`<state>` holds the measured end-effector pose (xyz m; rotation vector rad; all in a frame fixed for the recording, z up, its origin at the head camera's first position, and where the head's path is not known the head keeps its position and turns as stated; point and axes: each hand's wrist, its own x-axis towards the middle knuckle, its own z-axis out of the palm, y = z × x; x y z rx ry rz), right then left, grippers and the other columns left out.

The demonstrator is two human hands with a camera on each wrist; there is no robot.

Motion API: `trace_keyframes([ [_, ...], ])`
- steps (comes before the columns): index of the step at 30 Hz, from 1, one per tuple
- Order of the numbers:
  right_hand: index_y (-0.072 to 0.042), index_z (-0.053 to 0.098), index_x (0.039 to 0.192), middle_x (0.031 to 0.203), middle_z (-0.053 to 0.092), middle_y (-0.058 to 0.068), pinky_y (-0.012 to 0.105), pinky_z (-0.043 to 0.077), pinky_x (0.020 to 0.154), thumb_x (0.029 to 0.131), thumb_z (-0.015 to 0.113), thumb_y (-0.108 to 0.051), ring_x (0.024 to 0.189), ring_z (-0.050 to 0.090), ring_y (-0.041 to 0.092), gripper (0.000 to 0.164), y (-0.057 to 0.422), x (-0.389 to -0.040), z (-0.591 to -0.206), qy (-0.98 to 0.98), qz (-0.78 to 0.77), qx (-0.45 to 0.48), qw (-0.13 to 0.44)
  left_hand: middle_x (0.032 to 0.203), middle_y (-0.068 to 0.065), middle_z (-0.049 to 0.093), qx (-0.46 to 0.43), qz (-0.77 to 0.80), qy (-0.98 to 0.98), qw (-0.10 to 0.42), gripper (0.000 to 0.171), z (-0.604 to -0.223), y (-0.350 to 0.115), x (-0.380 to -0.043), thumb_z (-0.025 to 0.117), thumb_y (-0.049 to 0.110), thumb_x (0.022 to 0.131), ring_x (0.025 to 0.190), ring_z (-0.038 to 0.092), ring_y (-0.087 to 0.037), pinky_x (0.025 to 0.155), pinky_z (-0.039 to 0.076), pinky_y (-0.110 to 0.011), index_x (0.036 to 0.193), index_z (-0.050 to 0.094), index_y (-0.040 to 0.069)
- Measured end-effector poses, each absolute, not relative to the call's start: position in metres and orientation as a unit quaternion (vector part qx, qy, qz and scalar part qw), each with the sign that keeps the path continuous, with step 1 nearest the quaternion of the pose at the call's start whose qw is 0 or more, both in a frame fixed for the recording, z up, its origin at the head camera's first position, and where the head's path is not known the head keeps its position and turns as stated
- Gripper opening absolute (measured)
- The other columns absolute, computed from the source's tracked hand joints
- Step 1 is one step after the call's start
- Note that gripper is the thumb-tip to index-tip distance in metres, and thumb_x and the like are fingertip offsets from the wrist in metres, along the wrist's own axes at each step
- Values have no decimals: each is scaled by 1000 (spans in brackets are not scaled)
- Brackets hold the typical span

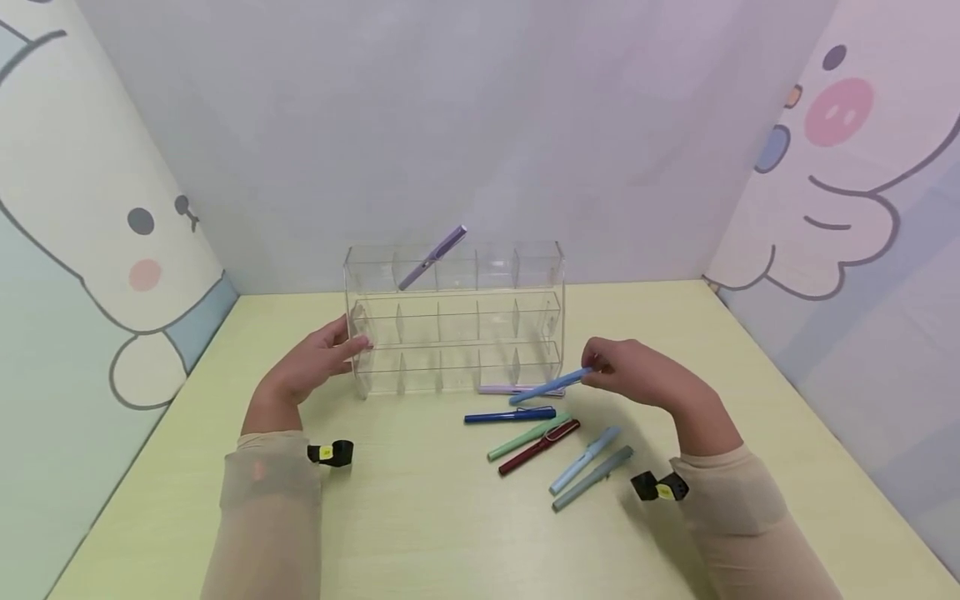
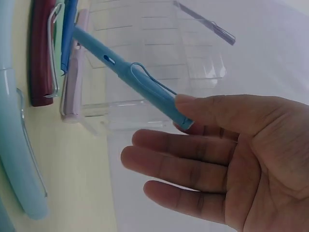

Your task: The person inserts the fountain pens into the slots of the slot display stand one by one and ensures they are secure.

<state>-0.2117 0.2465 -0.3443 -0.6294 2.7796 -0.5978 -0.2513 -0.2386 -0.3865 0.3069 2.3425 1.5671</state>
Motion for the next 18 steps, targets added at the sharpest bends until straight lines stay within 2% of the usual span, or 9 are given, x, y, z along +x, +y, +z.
trace_keyframes([
  [5, -18, 59, 104, 99, 71, -3, 41, 55, 82, 97, 63, -30, 101, 67, 20, 14, 249, -210, -339, 946, -220, -220, 89, 159, -11, 30, 107, 545, 817, 154, 78, -385, -239, -250, 54, 50, 97, 142, 36, -32, 112, 36, -57, 159, 15, 24],
  [9, -19, 57, 105, 106, 72, 0, 44, 56, 85, 98, 62, -29, 108, 68, 24, 14, 249, -209, -335, 942, -238, -225, 67, 158, -12, 31, 106, 547, 817, 152, 73, -383, -239, -249, 53, 46, 100, 142, 36, -33, 112, 36, -58, 159, 16, 24],
  [18, -20, 57, 110, 107, 72, -3, 43, 55, 84, 99, 60, -31, 104, 68, 20, 16, 249, -207, -333, 936, -262, -232, 28, 158, -13, 31, 111, 548, 814, 157, 72, -385, -240, -251, 51, 43, 101, 143, 36, -33, 113, 35, -58, 159, 14, 23],
])
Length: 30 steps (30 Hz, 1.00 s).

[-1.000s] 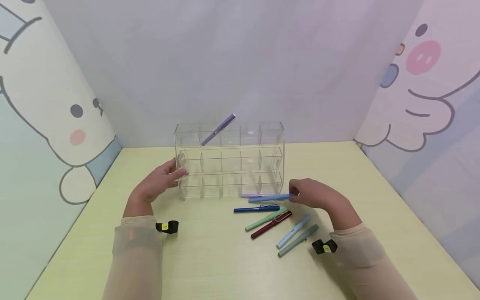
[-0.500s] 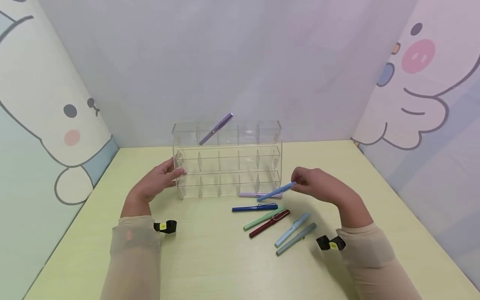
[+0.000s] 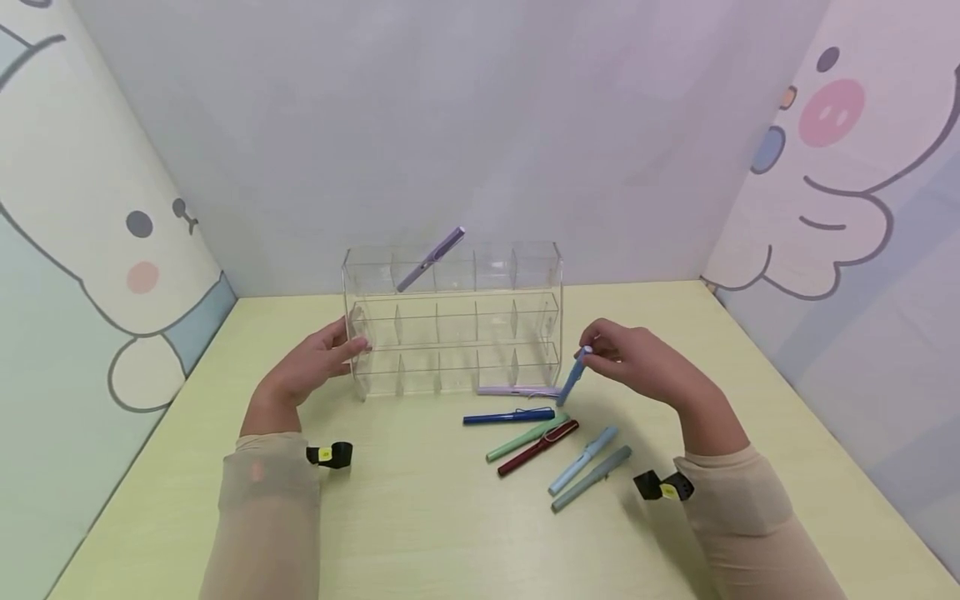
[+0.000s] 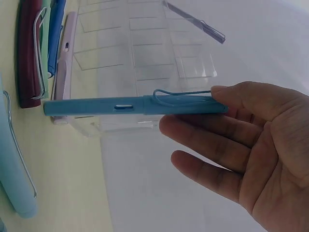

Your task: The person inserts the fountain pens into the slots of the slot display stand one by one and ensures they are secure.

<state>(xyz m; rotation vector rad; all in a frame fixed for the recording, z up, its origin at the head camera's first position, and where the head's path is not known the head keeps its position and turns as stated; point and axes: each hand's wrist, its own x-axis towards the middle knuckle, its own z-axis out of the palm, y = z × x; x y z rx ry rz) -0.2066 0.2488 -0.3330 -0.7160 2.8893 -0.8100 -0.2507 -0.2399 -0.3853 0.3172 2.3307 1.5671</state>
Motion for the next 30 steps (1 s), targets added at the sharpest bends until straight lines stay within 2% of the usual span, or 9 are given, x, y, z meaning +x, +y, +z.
trace_keyframes([
  [4, -19, 57, 113, 107, 71, -2, 44, 55, 86, 99, 61, -29, 103, 67, 20, 18, 248, -206, -333, 937, -265, -228, 16, 158, -13, 30, 112, 550, 812, 157, 71, -386, -240, -252, 51, 42, 102, 142, 36, -33, 113, 35, -58, 159, 15, 23],
  [12, -17, 59, 115, 105, 70, -3, 43, 55, 86, 99, 61, -28, 101, 67, 17, 20, 244, -205, -333, 932, -276, -237, 0, 158, -11, 31, 113, 553, 812, 152, 76, -384, -239, -250, 54, 50, 98, 142, 37, -32, 113, 35, -58, 159, 15, 27],
  [18, -19, 58, 114, 105, 70, -5, 42, 56, 86, 98, 61, -33, 99, 68, 16, 21, 249, -203, -334, 926, -300, -224, -39, 159, -12, 29, 100, 552, 812, 161, 78, -389, -237, -246, 54, 50, 98, 142, 37, -34, 114, 34, -57, 159, 14, 25],
  [20, -19, 58, 114, 106, 71, -4, 39, 57, 86, 98, 62, -33, 98, 70, 15, 22, 251, -202, -333, 919, -324, -218, -56, 159, -12, 29, 99, 554, 811, 162, 78, -391, -236, -245, 55, 51, 97, 142, 37, -34, 114, 33, -57, 159, 14, 25],
  [25, -9, 57, 119, 111, 72, 7, 22, 58, 83, 98, 61, -25, 92, 72, 14, 26, 252, -205, -331, 879, -419, -206, -95, 160, -11, 29, 103, 553, 812, 159, 78, -392, -237, -247, 55, 51, 97, 142, 37, -34, 114, 34, -57, 159, 15, 26],
  [28, -2, 55, 121, 112, 71, 12, 23, 58, 84, 99, 60, -20, 91, 72, 15, 29, 249, -211, -329, 831, -509, -198, -111, 159, -11, 30, 101, 547, 816, 155, 82, -390, -238, -248, 56, 56, 94, 142, 37, -34, 113, 34, -57, 159, 15, 27],
  [30, 0, 54, 121, 110, 71, 10, 26, 59, 83, 98, 61, -18, 91, 72, 15, 30, 247, -215, -328, 794, -565, -190, -120, 159, -11, 31, 99, 547, 817, 153, 83, -389, -239, -249, 56, 57, 93, 142, 37, -34, 113, 34, -58, 159, 15, 26],
])
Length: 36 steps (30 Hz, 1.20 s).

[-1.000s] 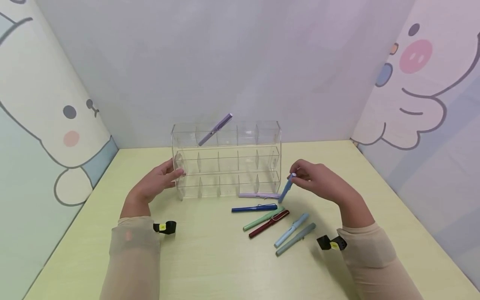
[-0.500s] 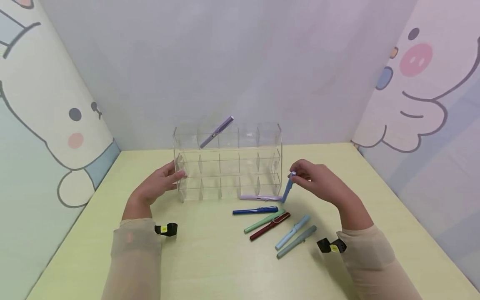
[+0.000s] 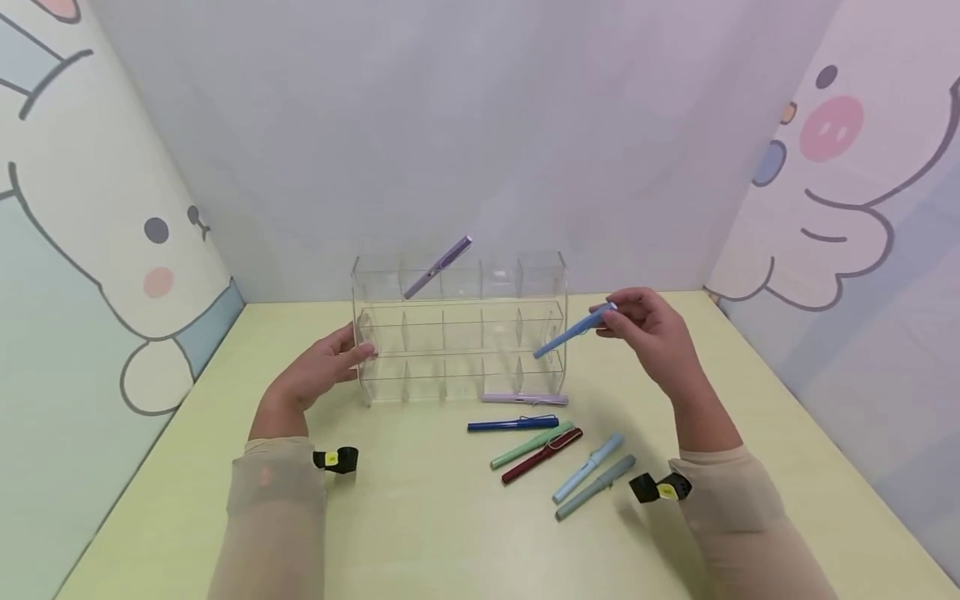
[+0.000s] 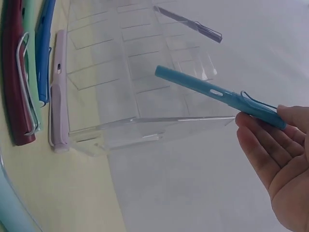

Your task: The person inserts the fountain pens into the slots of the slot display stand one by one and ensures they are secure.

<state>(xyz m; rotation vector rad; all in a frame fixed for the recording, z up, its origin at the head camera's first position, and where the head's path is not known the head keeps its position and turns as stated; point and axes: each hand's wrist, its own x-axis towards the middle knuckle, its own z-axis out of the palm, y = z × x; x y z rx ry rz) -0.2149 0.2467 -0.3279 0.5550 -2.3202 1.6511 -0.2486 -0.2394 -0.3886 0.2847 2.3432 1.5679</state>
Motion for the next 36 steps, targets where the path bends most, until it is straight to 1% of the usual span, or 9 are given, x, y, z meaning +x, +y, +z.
trace_keyframes([
  [4, 1, 54, 120, 105, 71, 4, 30, 59, 82, 96, 64, -15, 91, 72, 17, 31, 243, -220, -327, -742, 630, 186, 133, 158, -13, 31, 99, 546, 817, 158, 83, -387, -241, -248, 55, 57, 94, 143, 36, -34, 114, 33, -57, 159, 13, 26],
  [6, 3, 54, 120, 105, 71, 4, 31, 59, 82, 96, 64, -14, 92, 72, 18, 31, 241, -222, -326, -728, 643, 189, 140, 159, -12, 31, 99, 549, 815, 160, 82, -387, -241, -248, 55, 54, 95, 143, 36, -34, 114, 33, -57, 159, 13, 27],
  [10, 11, 49, 122, 107, 73, 5, 33, 58, 83, 96, 64, -14, 94, 73, 22, 39, 239, -227, -326, -710, 660, 196, 152, 158, -12, 32, 95, 549, 814, 161, 83, -388, -240, -248, 55, 56, 95, 142, 37, -35, 115, 32, -58, 159, 12, 28],
  [13, 10, 50, 121, 106, 73, 7, 35, 58, 83, 96, 64, -13, 93, 73, 22, 37, 236, -231, -323, -691, 677, 199, 160, 158, -14, 33, 93, 546, 817, 161, 82, -389, -240, -248, 55, 54, 96, 142, 37, -36, 115, 30, -59, 159, 11, 27],
  [18, 5, 54, 118, 106, 73, 10, 37, 59, 83, 95, 65, -11, 91, 73, 22, 30, 230, -237, -317, -659, 705, 202, 170, 158, -14, 31, 101, 548, 815, 156, 75, -387, -241, -247, 53, 45, 100, 142, 37, -36, 115, 32, -58, 159, 11, 26],
  [21, 4, 55, 117, 105, 73, 11, 38, 59, 83, 94, 65, -11, 90, 74, 23, 29, 226, -240, -314, -651, 711, 203, 174, 159, -14, 31, 103, 548, 816, 155, 79, -387, -240, -246, 55, 50, 97, 143, 36, -34, 114, 34, -56, 159, 12, 26],
  [24, 5, 54, 118, 105, 73, 11, 38, 59, 83, 94, 66, -12, 89, 74, 22, 32, 224, -244, -311, -649, 713, 198, 174, 159, -14, 29, 102, 546, 817, 154, 83, -386, -240, -245, 56, 54, 96, 143, 36, -34, 114, 34, -56, 159, 11, 25],
  [29, 9, 50, 121, 106, 73, 10, 37, 59, 83, 94, 67, -16, 90, 74, 22, 41, 218, -251, -303, -654, 711, 188, 176, 160, -14, 28, 96, 550, 814, 159, 79, -387, -240, -245, 54, 48, 98, 143, 35, -35, 115, 32, -56, 160, 9, 25],
  [36, 6, 52, 119, 106, 73, 12, 37, 59, 83, 93, 68, -16, 90, 74, 23, 37, 207, -262, -287, -645, 715, 201, 183, 159, -13, 31, 98, 547, 817, 154, 78, -387, -240, -246, 55, 51, 97, 142, 37, -34, 115, 32, -58, 159, 12, 31],
])
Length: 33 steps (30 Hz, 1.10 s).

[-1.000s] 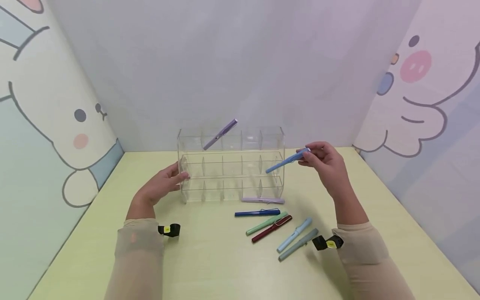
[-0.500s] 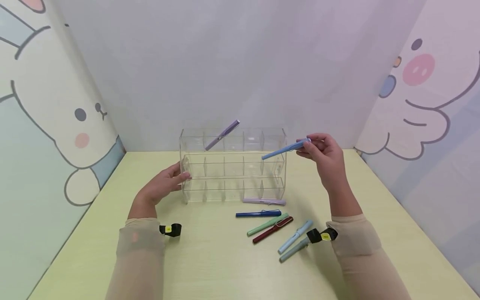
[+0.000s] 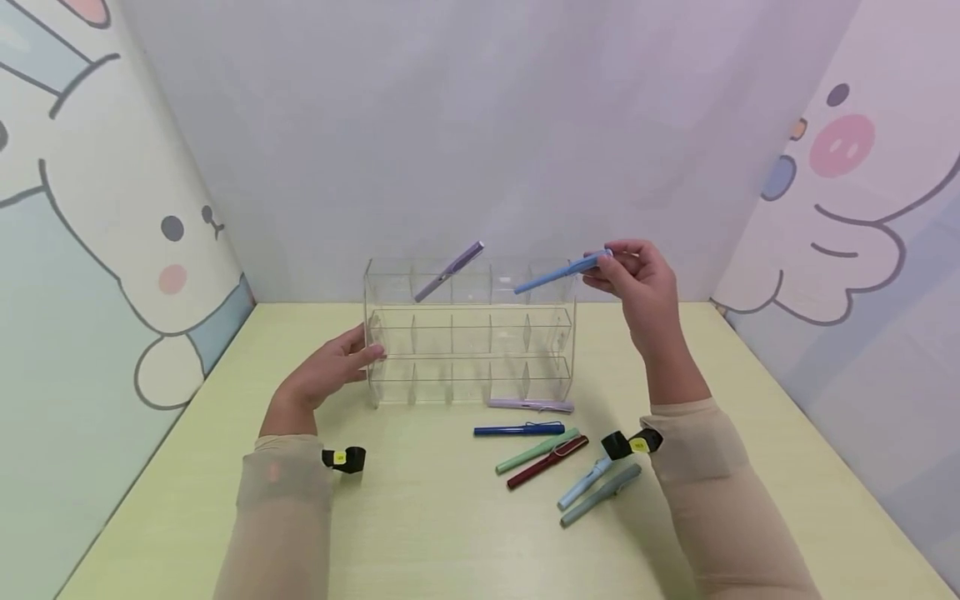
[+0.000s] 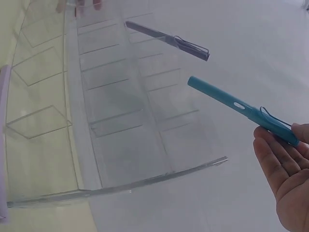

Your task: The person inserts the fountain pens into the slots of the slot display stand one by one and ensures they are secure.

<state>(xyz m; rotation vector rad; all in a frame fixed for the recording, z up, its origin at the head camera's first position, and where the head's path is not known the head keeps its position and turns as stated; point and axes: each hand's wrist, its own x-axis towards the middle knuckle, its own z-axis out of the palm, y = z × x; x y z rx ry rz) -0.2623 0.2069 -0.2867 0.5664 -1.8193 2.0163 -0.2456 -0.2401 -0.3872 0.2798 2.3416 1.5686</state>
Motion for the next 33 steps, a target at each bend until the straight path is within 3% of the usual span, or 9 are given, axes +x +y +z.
trace_keyframes([
  [6, 4, 54, 117, 104, 73, 11, 36, 60, 83, 92, 69, -15, 89, 74, 23, 34, 194, -275, -272, -645, 713, 207, 180, 158, -12, 32, 89, 547, 818, 155, 84, -389, -241, -246, 57, 57, 93, 142, 38, -34, 116, 29, -59, 159, 13, 30],
  [15, 0, 55, 116, 104, 73, 11, 35, 60, 83, 93, 68, -18, 92, 73, 27, 32, 177, -289, -259, -658, 703, 205, 177, 157, -17, 33, 108, 546, 818, 147, 79, -390, -241, -244, 54, 50, 98, 141, 38, -35, 114, 35, -56, 159, 11, 24],
  [22, 5, 52, 121, 105, 70, 11, 33, 60, 84, 94, 67, -21, 90, 73, 23, 41, 167, -298, -265, -693, 678, 195, 149, 159, -15, 30, 105, 547, 817, 149, 78, -389, -240, -243, 54, 49, 98, 141, 39, -33, 113, 36, -54, 159, 12, 25],
  [29, -1, 58, 119, 106, 69, 13, 31, 59, 85, 94, 67, -23, 92, 72, 17, 34, 158, -302, -273, -728, 649, 184, 122, 158, -16, 32, 107, 551, 816, 141, 78, -390, -240, -243, 56, 47, 98, 140, 41, -33, 113, 37, -54, 159, 13, 24],
  [33, 2, 57, 122, 108, 69, 15, 31, 59, 85, 96, 65, -23, 97, 71, 20, 37, 150, -303, -277, -752, 621, 188, 116, 158, -16, 31, 106, 551, 815, 141, 80, -390, -241, -243, 57, 49, 97, 140, 41, -33, 113, 37, -54, 159, 13, 24],
])
